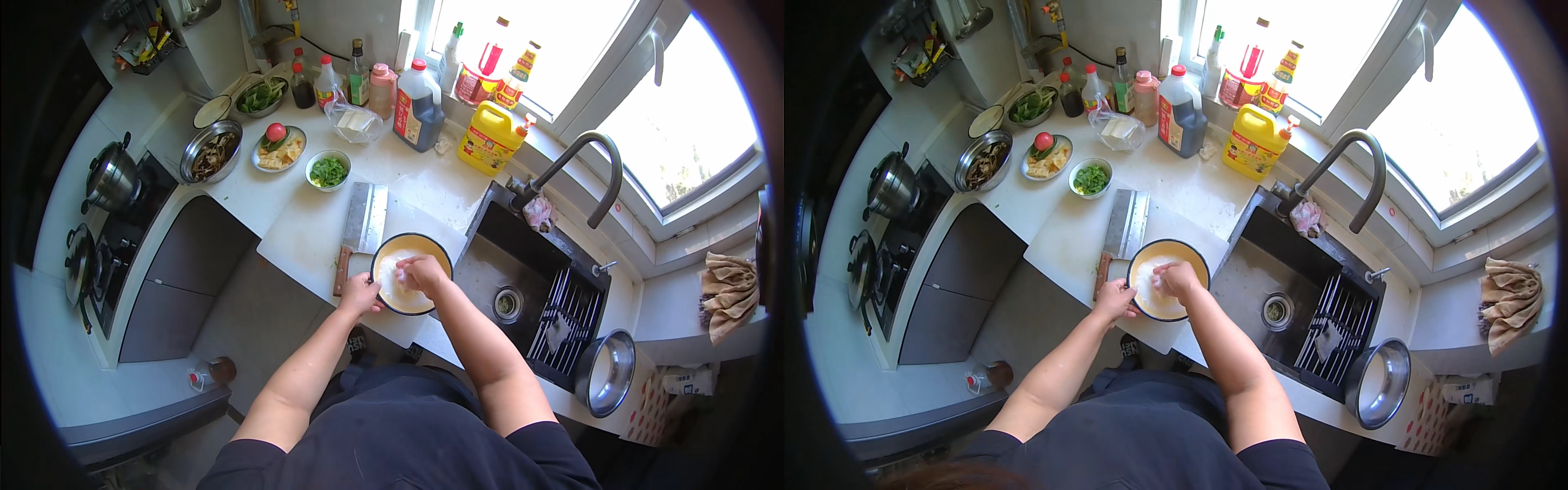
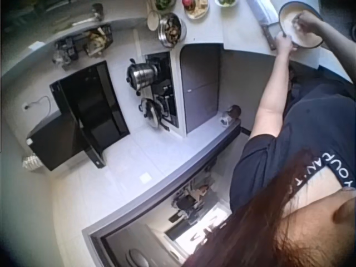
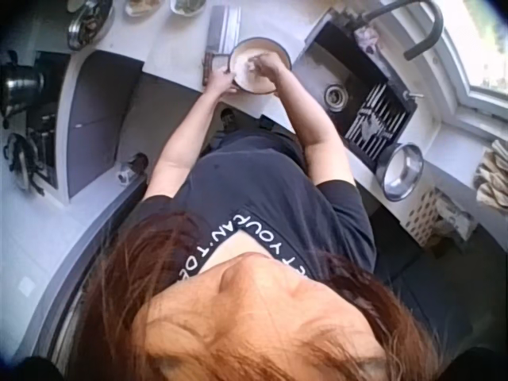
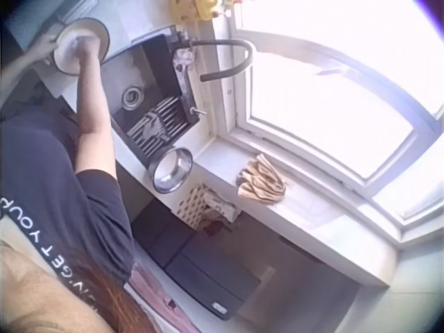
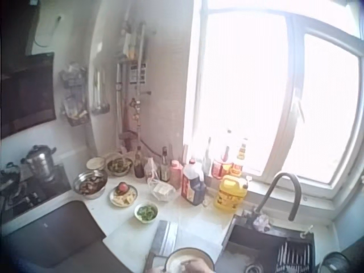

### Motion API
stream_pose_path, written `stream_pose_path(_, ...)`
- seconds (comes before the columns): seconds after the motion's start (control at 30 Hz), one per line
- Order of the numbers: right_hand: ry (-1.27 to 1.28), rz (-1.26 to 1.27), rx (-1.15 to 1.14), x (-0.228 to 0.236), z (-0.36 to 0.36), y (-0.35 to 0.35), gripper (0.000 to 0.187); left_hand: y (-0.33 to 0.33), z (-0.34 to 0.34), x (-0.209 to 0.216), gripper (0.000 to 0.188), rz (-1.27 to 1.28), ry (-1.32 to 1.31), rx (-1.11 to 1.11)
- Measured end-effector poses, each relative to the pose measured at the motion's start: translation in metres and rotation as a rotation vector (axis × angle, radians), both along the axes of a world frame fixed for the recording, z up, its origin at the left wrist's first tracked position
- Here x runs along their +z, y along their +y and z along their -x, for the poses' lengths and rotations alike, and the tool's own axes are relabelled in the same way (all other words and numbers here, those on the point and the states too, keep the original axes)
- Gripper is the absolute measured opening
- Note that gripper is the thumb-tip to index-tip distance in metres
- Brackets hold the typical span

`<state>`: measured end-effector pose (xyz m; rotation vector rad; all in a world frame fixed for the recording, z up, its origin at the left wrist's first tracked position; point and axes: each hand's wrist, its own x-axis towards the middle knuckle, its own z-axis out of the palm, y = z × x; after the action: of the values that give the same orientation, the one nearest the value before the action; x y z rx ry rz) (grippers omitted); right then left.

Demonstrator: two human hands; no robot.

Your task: The person kneads dough in a bowl by hand and then takes the bowl to the sink to rinse it.

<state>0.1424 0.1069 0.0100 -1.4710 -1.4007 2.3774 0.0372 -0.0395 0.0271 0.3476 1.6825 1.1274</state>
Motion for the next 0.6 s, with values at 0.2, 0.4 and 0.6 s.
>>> stream_pose_path(0.2,-0.062,-0.005,0.000,0.012,0.011,0.002,0.017,0.000,0.000,-0.002,0.021,-0.042,-0.002,0.021)
stream_pose_path(0.4,-0.258,-0.310,0.032,-0.023,0.016,0.005,0.013,-0.002,0.000,-0.006,0.023,-0.041,-0.003,0.005)
stream_pose_path(0.6,-0.338,-0.789,0.096,-0.039,0.015,-0.001,0.019,0.000,-0.002,-0.008,0.022,-0.059,0.023,0.022)
